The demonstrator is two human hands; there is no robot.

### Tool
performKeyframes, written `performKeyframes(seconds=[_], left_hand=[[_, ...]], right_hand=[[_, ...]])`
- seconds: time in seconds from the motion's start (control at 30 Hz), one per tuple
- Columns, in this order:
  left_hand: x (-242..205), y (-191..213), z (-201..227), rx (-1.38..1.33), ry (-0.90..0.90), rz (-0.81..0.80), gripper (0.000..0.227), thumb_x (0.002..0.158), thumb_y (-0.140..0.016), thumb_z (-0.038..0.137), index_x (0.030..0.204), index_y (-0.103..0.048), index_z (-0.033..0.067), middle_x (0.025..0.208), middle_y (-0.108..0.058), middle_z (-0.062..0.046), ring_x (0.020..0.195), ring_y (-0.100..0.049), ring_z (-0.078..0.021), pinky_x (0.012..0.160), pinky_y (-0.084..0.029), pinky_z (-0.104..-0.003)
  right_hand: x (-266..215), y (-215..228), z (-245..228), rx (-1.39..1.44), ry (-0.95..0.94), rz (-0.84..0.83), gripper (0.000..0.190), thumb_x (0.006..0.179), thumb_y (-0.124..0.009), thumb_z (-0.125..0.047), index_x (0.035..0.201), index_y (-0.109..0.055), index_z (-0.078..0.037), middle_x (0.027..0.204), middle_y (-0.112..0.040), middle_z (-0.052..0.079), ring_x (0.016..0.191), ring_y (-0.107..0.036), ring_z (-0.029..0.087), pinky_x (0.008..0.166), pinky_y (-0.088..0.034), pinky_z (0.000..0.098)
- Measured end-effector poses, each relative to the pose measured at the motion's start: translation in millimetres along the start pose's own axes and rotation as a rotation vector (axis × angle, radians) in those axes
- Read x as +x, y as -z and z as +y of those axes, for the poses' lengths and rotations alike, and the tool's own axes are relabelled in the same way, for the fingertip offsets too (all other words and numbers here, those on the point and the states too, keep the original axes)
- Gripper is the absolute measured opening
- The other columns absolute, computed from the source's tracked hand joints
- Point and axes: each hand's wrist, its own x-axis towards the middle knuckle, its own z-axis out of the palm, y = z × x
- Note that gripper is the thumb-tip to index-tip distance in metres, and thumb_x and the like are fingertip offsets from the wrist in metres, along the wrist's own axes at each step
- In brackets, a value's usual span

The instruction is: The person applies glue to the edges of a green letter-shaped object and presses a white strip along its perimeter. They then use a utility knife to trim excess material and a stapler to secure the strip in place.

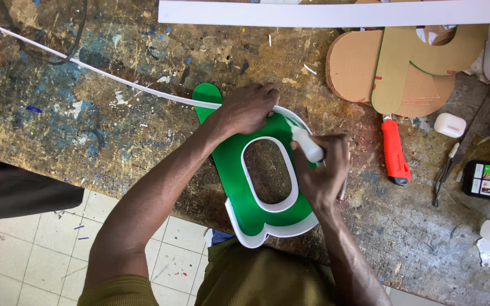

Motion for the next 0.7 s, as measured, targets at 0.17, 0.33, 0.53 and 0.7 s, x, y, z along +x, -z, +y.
performKeyframes(seconds=[0.17,0.33,0.53,0.7], left_hand=[[-3,7,6,0.036,0.014,-0.004,0.026,0.111,-0.072,0.019,0.129,-0.065,0.0016,0.123,-0.066,-0.02,0.112,-0.077,-0.0491,0.078,-0.065,-0.059],[-2,9,7,0.01,0.034,-0.009,0.025,0.11,-0.072,0.021,0.127,-0.067,0.0034,0.122,-0.067,-0.018,0.114,-0.077,-0.0476,0.078,-0.065,-0.058],[-4,20,17,-0.013,0.049,-0.006,0.024,0.111,-0.071,0.019,0.127,-0.067,0.0025,0.122,-0.068,-0.02,0.114,-0.077,-0.0488,0.079,-0.066,-0.058],[-3,15,14,-0.017,0.069,-0.033,0.025,0.113,-0.068,0.017,0.133,-0.064,0.0032,0.122,-0.07,-0.019,0.115,-0.078,-0.0468,0.078,-0.066,-0.055]], right_hand=[[-2,7,27,0.2,-0.168,0.092,0.04,0.102,-0.089,-0.024,0.128,-0.061,-0.011,0.112,-0.061,0.008,0.099,-0.069,0.022,0.086,-0.063,0.0412],[21,21,8,0.422,-0.317,0.076,0.049,0.101,-0.084,-0.021,0.132,-0.047,-0.014,0.121,-0.06,0.007,0.109,-0.074,0.022,0.102,-0.068,0.0411],[70,12,27,0.156,-0.16,-0.127,0.038,0.099,-0.09,-0.006,0.132,-0.073,-0.003,0.118,-0.074,0.022,0.113,-0.077,0.043,0.108,-0.061,0.0645],[95,-19,82,-0.042,-0.082,-0.285,0.049,0.089,-0.093,-0.007,0.135,-0.076,-0.008,0.117,-0.082,0.021,0.106,-0.083,0.042,0.092,-0.066,0.0578]])
